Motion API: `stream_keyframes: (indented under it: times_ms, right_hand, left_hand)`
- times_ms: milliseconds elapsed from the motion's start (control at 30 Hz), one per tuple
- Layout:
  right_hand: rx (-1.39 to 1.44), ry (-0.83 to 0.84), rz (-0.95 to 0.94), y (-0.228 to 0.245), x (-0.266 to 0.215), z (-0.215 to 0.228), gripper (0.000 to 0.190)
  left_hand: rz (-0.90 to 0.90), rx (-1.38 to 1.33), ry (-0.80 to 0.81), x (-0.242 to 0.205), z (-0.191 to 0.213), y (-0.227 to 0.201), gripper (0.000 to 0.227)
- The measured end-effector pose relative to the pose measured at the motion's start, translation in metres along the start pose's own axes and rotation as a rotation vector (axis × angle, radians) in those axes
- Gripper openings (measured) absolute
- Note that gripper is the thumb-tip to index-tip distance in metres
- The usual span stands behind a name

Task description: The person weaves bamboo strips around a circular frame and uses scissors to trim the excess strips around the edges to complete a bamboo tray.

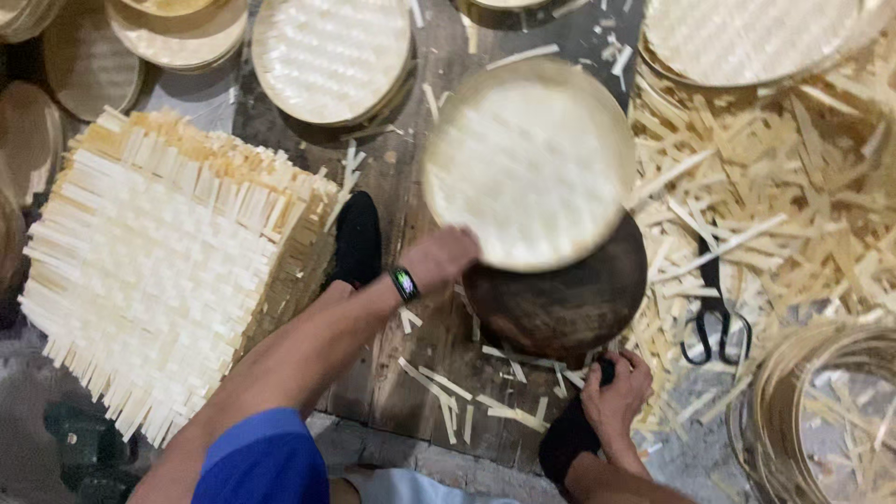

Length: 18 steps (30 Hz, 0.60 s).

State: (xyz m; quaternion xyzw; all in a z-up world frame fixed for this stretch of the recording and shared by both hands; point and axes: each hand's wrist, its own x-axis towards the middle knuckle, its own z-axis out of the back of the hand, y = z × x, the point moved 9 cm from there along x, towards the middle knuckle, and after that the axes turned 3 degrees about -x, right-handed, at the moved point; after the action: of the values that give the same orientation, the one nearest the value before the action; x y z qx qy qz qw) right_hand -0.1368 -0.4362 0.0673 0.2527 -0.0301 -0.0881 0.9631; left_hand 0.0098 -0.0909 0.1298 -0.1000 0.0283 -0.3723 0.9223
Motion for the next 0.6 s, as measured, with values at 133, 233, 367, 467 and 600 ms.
stream_keyframes:
  times_ms: [133,233,367,467,600]
  right_hand:
    - [-0.079,0.003,-0.007,-0.010,-0.001,-0.011,0.038]
    - [-0.074,-0.001,0.021,-0.014,-0.005,-0.016,0.040]
    - [-0.085,-0.005,0.035,-0.021,-0.004,-0.022,0.041]
    - [-0.270,0.127,-0.056,-0.039,-0.001,-0.037,0.043]
    - [-0.328,0.173,-0.059,-0.047,-0.005,-0.043,0.044]
  left_hand:
    - [0.218,0.084,-0.320,-0.007,0.067,0.137,0.028]
    - [0.388,0.063,-0.526,-0.024,0.098,0.215,0.037]
    - [0.749,0.060,-0.317,-0.032,0.070,0.299,0.026]
    - [0.709,0.060,-0.431,-0.029,0.064,0.313,0.033]
    - [0.889,-0.011,-0.255,-0.038,0.041,0.325,0.034]
